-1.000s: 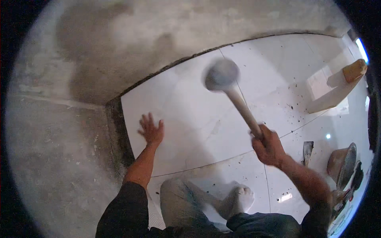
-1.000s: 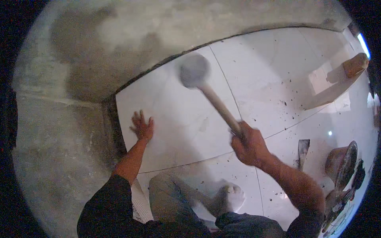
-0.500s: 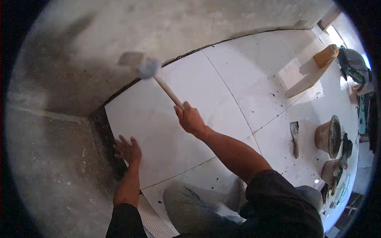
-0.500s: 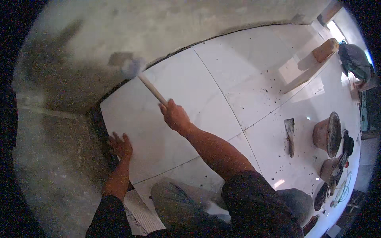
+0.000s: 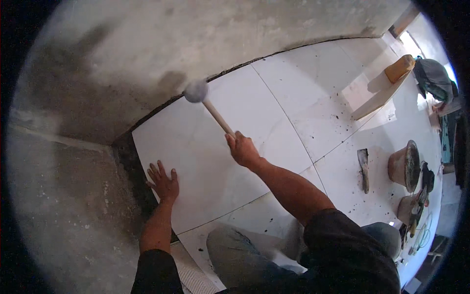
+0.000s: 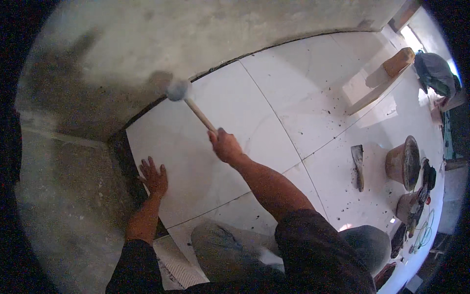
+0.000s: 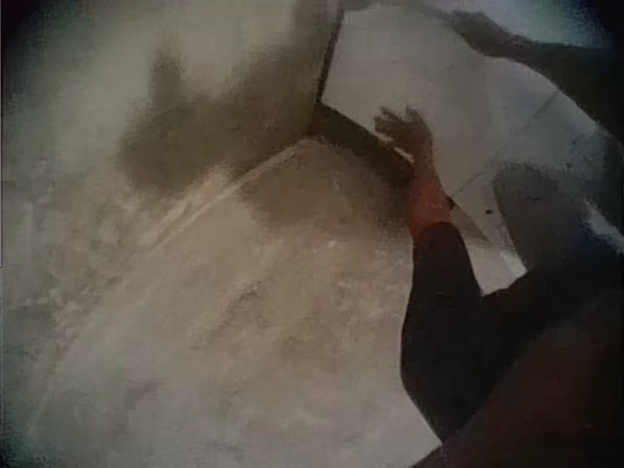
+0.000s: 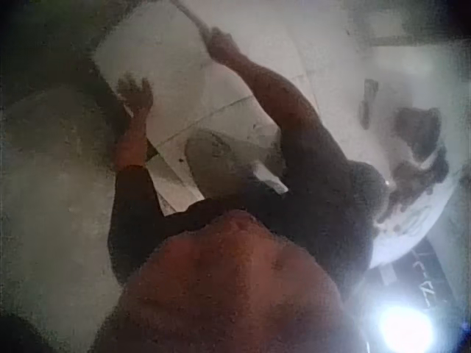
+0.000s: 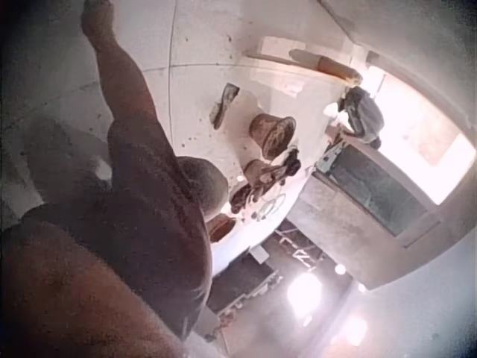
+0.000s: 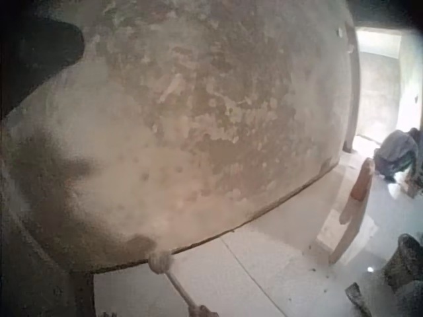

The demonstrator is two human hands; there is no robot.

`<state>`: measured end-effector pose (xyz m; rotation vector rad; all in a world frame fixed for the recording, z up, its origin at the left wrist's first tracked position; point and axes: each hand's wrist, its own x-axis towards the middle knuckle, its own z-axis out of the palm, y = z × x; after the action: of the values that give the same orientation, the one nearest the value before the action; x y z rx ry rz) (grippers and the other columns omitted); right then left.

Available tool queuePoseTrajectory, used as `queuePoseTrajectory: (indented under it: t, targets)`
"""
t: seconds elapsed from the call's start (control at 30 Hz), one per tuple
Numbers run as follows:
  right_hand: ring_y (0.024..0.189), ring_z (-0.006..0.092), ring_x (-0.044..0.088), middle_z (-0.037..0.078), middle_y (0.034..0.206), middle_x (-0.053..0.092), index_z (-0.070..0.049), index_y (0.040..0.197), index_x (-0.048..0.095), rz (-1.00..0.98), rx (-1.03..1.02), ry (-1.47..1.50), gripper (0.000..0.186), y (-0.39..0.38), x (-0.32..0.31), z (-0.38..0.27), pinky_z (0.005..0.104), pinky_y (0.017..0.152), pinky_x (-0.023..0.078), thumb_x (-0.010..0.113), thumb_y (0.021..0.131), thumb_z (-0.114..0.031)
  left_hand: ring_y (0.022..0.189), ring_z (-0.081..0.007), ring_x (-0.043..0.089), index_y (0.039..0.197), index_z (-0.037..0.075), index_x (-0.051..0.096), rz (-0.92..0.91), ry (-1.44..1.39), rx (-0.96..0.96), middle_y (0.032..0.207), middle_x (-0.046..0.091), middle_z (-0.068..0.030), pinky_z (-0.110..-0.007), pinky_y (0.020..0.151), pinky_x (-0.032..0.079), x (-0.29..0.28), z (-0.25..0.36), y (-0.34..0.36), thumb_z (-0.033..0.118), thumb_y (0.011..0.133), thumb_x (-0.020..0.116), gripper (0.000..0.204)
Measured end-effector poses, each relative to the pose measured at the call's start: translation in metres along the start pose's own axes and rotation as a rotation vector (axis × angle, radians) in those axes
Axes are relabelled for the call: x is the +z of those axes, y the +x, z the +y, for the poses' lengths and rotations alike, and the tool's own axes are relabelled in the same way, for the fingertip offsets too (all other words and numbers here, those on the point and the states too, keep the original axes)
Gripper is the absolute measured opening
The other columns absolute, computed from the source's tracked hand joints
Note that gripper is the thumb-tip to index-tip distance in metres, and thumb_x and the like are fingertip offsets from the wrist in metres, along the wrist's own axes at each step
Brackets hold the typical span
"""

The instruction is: The person places a tile onto the floor and uses a rubber mallet to tap it into position. They then use a putty knife to clean the grout line between the tiles.

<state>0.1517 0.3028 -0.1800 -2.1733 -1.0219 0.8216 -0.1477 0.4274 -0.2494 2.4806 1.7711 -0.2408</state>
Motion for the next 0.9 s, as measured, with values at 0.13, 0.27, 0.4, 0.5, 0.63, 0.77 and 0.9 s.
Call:
queuePoseTrajectory:
  t: [0.13, 0.27, 0.4, 0.5, 0.63, 0.77, 0.9]
  targets:
    - [0.081, 0.0449, 0.062, 0.03, 0.084, 0.061, 0.006, 0.098, 0.051, -0.059, -0.019, -0.02, 0.053, -0.002, -0.007, -0.002, 0.0516, 0.071, 0.052, 0.033, 0.098, -0.044, 0.142, -0.0368, 0.0, 0.149, 0.014, 0.007, 0.023, -0.035, -0.01, 0.154, 0.001, -0.0167, -0.065, 0.108, 0.004, -0.001, 0.002, -0.002, 0.053, 0.093, 0.038, 0.074]
    - [0.082, 0.0472, 0.061, 0.031, 0.083, 0.061, 0.005, 0.094, 0.052, -0.109, 0.142, -0.137, 0.054, -0.005, -0.002, -0.008, 0.0526, 0.071, 0.051, 0.034, 0.098, -0.045, 0.142, -0.0368, 0.001, 0.149, 0.014, 0.007, 0.003, -0.05, -0.008, 0.154, 0.002, -0.0171, -0.064, 0.108, 0.004, -0.001, 0.002, -0.003, 0.051, 0.093, 0.041, 0.075]
    - [0.084, 0.0478, 0.061, 0.03, 0.081, 0.061, 0.006, 0.095, 0.053, -0.017, -0.087, 0.162, 0.059, -0.001, 0.004, -0.006, 0.0526, 0.072, 0.051, 0.033, 0.097, -0.049, 0.142, -0.0367, -0.001, 0.149, 0.015, 0.008, -0.011, -0.053, -0.019, 0.154, 0.002, -0.0172, -0.064, 0.108, 0.004, 0.002, -0.001, 0.0, 0.053, 0.093, 0.038, 0.075]
    - [0.084, 0.0474, 0.061, 0.029, 0.08, 0.062, 0.007, 0.097, 0.054, -0.117, 0.102, -0.146, 0.06, 0.001, 0.006, 0.001, 0.0528, 0.074, 0.05, 0.032, 0.097, -0.049, 0.142, -0.037, -0.001, 0.149, 0.016, 0.008, 0.015, -0.065, -0.001, 0.154, 0.002, -0.0172, -0.065, 0.107, 0.004, 0.003, -0.003, 0.0, 0.055, 0.093, 0.036, 0.074]
    - [0.088, 0.0453, 0.062, 0.03, 0.084, 0.063, 0.008, 0.1, 0.056, -0.017, -0.097, 0.138, 0.063, 0.009, 0.009, 0.009, 0.0519, 0.078, 0.05, 0.033, 0.097, -0.05, 0.142, -0.036, -0.001, 0.149, 0.016, 0.008, -0.044, -0.03, -0.019, 0.154, 0.001, -0.017, -0.064, 0.108, 0.003, 0.003, -0.005, 0.002, 0.056, 0.093, 0.035, 0.074]
    - [0.083, 0.0468, 0.062, 0.03, 0.083, 0.062, 0.007, 0.095, 0.055, -0.06, 0.024, -0.079, 0.062, 0.008, 0.013, 0.007, 0.0522, 0.074, 0.05, 0.033, 0.097, -0.05, 0.142, -0.0352, -0.002, 0.149, 0.016, 0.007, -0.004, -0.029, 0.023, 0.155, 0.0, -0.0165, -0.064, 0.108, 0.003, 0.008, -0.007, 0.0, 0.056, 0.093, 0.035, 0.074]
    - [0.074, 0.0449, 0.061, 0.028, 0.074, 0.061, 0.003, 0.086, 0.053, -0.027, 0.033, 0.201, 0.053, -0.007, 0.015, 0.002, 0.0522, 0.064, 0.048, 0.037, 0.097, -0.046, 0.142, -0.0367, -0.001, 0.15, 0.017, 0.008, 0.045, -0.026, 0.046, 0.154, 0.001, -0.0168, -0.067, 0.106, 0.002, 0.017, -0.008, 0.001, 0.056, 0.094, 0.032, 0.072]
